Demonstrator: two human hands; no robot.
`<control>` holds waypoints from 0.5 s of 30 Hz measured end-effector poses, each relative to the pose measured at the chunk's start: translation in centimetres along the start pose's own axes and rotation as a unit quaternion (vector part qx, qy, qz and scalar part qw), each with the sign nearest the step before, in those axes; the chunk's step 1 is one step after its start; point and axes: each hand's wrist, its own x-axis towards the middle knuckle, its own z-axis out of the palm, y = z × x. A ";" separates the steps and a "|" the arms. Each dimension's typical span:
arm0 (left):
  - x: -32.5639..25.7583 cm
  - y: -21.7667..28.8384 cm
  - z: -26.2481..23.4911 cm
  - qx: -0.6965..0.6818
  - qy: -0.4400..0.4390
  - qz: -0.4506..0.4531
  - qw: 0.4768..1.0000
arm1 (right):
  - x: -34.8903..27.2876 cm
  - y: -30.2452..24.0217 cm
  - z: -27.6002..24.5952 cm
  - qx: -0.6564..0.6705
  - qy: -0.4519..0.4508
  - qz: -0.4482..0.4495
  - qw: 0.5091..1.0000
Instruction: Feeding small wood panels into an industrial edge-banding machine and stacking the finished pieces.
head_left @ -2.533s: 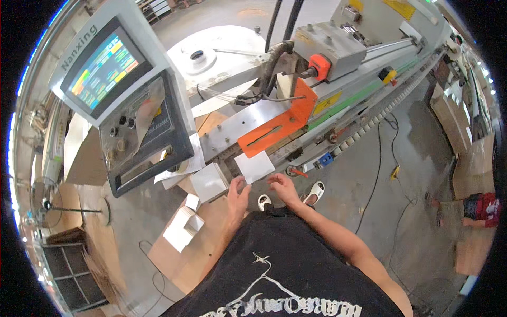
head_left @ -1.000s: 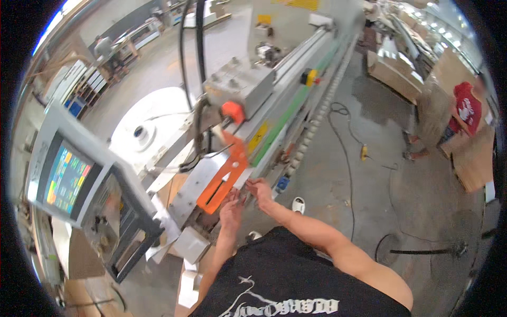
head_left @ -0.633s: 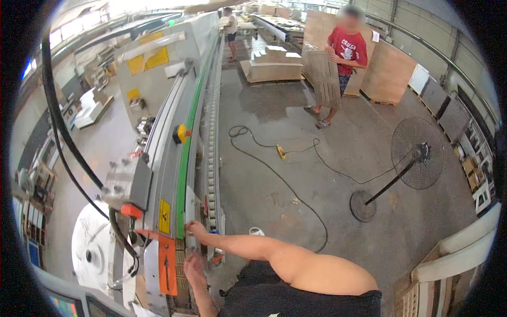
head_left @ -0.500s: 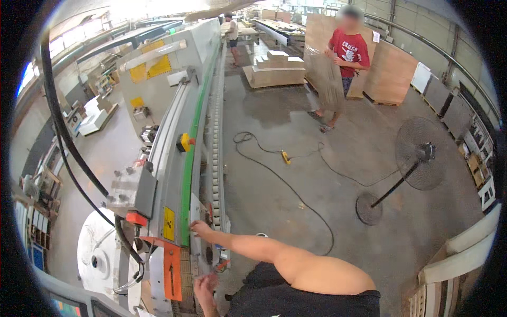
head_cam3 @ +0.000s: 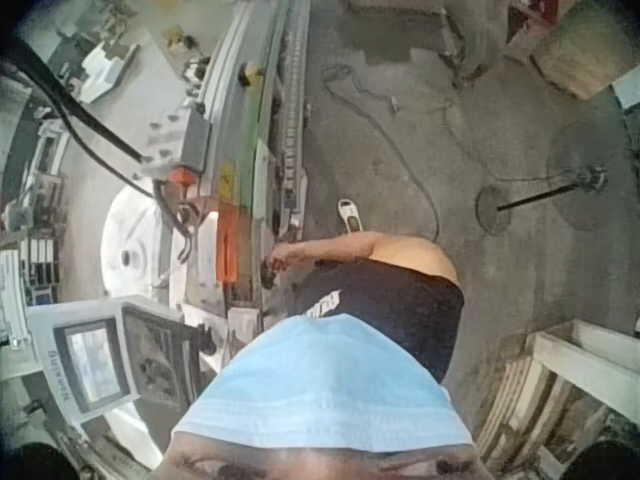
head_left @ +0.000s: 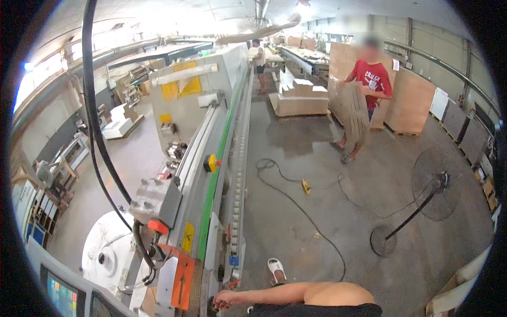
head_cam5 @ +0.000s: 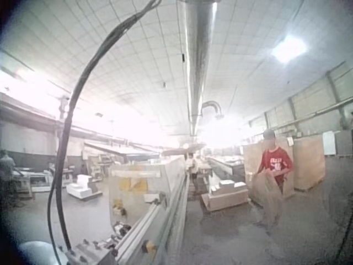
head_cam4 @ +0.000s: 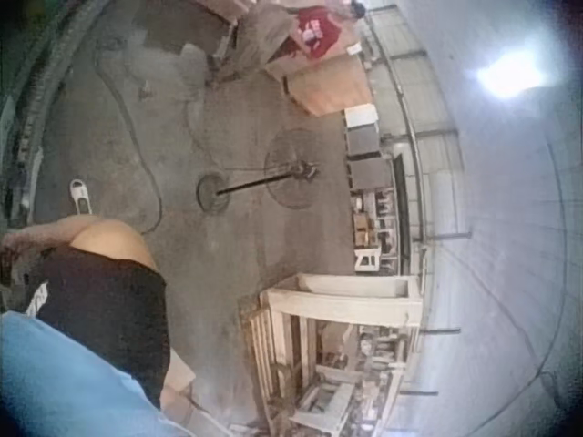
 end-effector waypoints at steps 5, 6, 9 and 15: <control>-4.2 -7.5 7.4 0.120 -0.203 0.066 0.969 | -0.3 2.0 0.2 -0.090 0.007 0.005 0.996; -5.2 -8.7 7.9 0.153 -0.247 0.066 0.955 | -1.1 1.1 1.7 -0.147 0.023 0.000 0.989; -4.2 -8.7 7.9 0.126 -0.276 0.068 0.950 | -1.7 0.2 1.3 -0.159 0.016 0.011 0.987; -0.5 -1.5 3.5 0.033 -0.250 -0.168 0.953 | -3.2 0.2 1.5 -0.176 0.023 0.042 0.983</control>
